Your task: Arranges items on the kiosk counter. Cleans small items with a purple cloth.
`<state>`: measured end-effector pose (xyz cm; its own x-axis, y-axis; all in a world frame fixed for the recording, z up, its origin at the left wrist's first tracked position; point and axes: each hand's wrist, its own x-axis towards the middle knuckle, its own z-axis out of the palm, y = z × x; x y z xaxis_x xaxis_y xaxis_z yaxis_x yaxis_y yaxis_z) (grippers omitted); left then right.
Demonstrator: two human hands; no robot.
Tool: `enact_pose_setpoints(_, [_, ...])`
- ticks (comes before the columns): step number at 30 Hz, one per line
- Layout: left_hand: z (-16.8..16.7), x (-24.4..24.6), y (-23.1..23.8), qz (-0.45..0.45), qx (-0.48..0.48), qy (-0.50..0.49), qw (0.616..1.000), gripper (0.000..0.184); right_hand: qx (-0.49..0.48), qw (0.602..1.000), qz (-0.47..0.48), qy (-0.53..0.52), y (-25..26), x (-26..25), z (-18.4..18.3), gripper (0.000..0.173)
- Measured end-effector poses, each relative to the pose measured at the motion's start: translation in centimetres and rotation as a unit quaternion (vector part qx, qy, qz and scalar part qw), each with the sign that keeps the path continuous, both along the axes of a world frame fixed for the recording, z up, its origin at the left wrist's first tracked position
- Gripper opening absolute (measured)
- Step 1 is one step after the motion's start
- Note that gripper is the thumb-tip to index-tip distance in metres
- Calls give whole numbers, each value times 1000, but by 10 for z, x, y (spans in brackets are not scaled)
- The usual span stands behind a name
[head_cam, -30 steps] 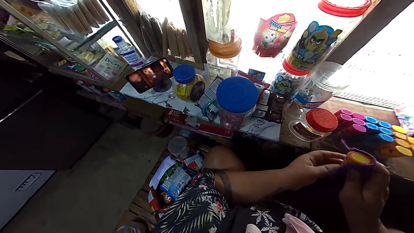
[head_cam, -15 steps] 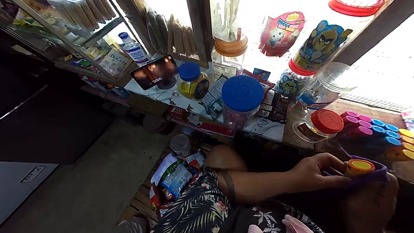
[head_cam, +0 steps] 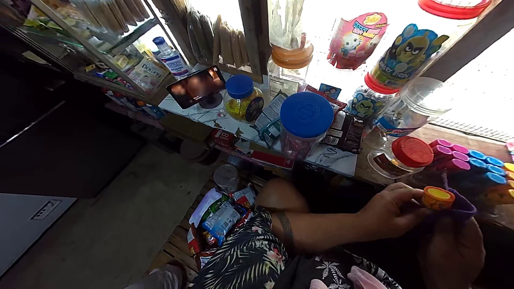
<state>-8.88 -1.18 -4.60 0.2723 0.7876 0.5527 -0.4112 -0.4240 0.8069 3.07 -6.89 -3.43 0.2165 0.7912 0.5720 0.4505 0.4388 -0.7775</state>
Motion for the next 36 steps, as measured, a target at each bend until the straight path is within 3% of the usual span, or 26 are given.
enact_pose_setpoints(3, [2,-1,1,10,31,37,999,27,14,998,-1,-67,1,5,2,33])
enact_pose_setpoints(10, [4,-4,0,-33,63,125,990,27,30,996,10,-85,5,8,12,40])
enact_pose_setpoints(16, [2,-5,1,-64,83,216,971,24,4,999,15,-44,10,16,18,31])
enact_pose_setpoints(22, [1,-6,3,-8,124,191,974,22,-63,992,103,23,8,22,23,31])
enact_pose_setpoints(27, [-2,-6,4,10,163,221,961,21,-158,965,173,118,5,32,30,30])
enact_pose_setpoints(36, [-3,-2,4,48,175,213,960,22,-104,968,154,166,6,26,26,39])
